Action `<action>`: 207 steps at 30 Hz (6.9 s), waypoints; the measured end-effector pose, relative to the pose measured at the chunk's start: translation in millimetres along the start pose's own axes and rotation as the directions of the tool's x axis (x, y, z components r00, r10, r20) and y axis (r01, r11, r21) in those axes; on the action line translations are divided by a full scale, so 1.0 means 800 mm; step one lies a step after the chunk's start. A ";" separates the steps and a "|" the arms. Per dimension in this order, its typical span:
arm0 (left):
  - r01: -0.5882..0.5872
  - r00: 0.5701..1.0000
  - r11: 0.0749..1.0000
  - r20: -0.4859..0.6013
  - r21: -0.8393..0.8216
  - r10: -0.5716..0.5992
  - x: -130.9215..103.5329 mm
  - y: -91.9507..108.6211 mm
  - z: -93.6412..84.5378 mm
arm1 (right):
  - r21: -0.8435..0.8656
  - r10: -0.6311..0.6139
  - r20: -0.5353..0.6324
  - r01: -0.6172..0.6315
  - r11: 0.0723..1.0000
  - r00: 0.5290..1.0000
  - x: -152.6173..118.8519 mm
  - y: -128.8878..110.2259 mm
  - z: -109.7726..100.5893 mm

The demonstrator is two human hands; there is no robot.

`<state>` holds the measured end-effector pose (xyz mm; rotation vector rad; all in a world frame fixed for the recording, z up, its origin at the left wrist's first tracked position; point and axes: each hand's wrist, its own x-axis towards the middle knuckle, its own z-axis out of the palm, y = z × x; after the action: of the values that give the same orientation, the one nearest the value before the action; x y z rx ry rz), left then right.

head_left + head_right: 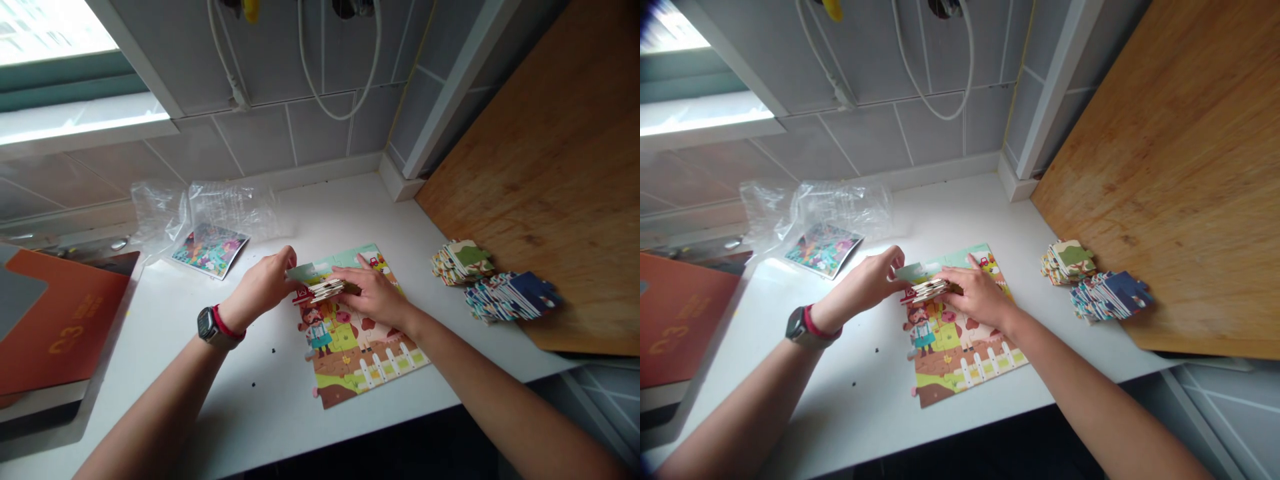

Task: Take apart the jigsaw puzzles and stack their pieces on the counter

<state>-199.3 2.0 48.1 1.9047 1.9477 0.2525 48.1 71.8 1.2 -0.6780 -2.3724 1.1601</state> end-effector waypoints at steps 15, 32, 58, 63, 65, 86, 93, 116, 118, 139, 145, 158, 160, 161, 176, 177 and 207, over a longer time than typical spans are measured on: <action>-0.123 0.990 0.849 -0.006 -0.513 0.140 -0.003 0.027 -0.021 | 0.398 0.204 -0.153 -0.129 0.908 0.967 0.006 -0.005 -0.004; -0.080 0.984 0.993 0.169 0.088 0.064 -0.012 0.025 0.005 | 0.732 0.125 0.089 -0.150 0.665 0.988 0.004 -0.015 -0.010; -0.141 0.987 0.913 0.015 -0.382 0.159 -0.010 0.026 -0.038 | 0.506 0.149 -0.077 -0.090 0.858 0.986 0.005 -0.009 -0.002; -0.152 0.986 0.887 -0.002 -0.437 0.168 -0.007 0.029 -0.032 | 0.581 0.243 -0.081 -0.153 0.800 0.967 0.006 -0.007 -0.001; -0.153 0.985 0.881 -0.001 -0.447 0.170 -0.008 0.032 -0.029 | 0.609 0.280 -0.075 -0.178 0.773 0.957 0.006 -0.006 0.000; -0.095 0.916 0.993 0.396 0.074 0.059 -0.037 0.058 0.003 | 0.836 0.083 0.347 -0.348 0.425 0.934 -0.014 -0.009 -0.030; -0.103 0.937 0.986 0.346 0.135 0.051 -0.039 0.063 0.014 | 0.769 -0.118 0.572 -0.482 0.419 0.811 -0.012 -0.015 -0.029; -0.086 0.924 0.995 0.368 -0.059 0.102 -0.035 0.066 -0.012 | 0.661 0.080 0.521 -0.461 0.592 0.850 -0.011 -0.018 -0.023; -0.110 0.930 0.992 0.345 -0.069 0.127 -0.034 0.064 -0.007 | 0.673 0.057 0.540 -0.471 0.570 0.840 -0.015 -0.020 -0.027; -0.170 0.973 0.944 0.106 -0.283 0.207 -0.028 0.044 -0.030 | 0.576 0.018 0.650 -0.508 0.641 0.760 -0.024 -0.034 -0.021; -0.107 0.994 0.963 -0.008 -0.249 0.108 -0.018 0.033 -0.034 | 0.615 0.349 0.111 -0.340 0.711 0.930 -0.010 -0.030 -0.016; -0.235 0.955 0.844 0.046 -0.482 0.292 0.000 0.007 -0.018 | 0.542 0.396 -0.098 -0.285 0.791 0.913 -0.001 -0.008 -0.002; -0.210 0.964 0.851 0.042 -0.481 0.261 0.003 0.004 -0.013 | 0.562 0.412 -0.078 -0.301 0.770 0.908 -0.001 -0.007 -0.001; -0.199 0.968 0.852 0.041 -0.485 0.249 0.005 0.004 -0.010 | 0.571 0.419 -0.068 -0.309 0.761 0.905 -0.001 -0.007 0.000; -0.197 0.967 0.761 0.005 -0.618 0.254 0.007 0.007 0.004 | 0.607 0.440 -0.023 -0.337 0.720 0.898 -0.001 -0.005 -0.002; -0.188 0.966 0.747 0.017 -0.638 0.258 0.007 0.008 0.001 | 0.616 0.444 -0.036 -0.331 0.715 0.895 0.000 -0.005 -0.002; -0.450 0.882 0.845 -0.292 -0.288 0.370 -0.002 0.035 0.041 | -0.038 0.146 -0.106 -0.151 0.988 0.984 -0.003 -0.002 -0.019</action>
<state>-160.1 -3.1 30.1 2.0926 1.4579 0.9148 57.7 79.0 10.8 -0.9220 -2.3013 1.1049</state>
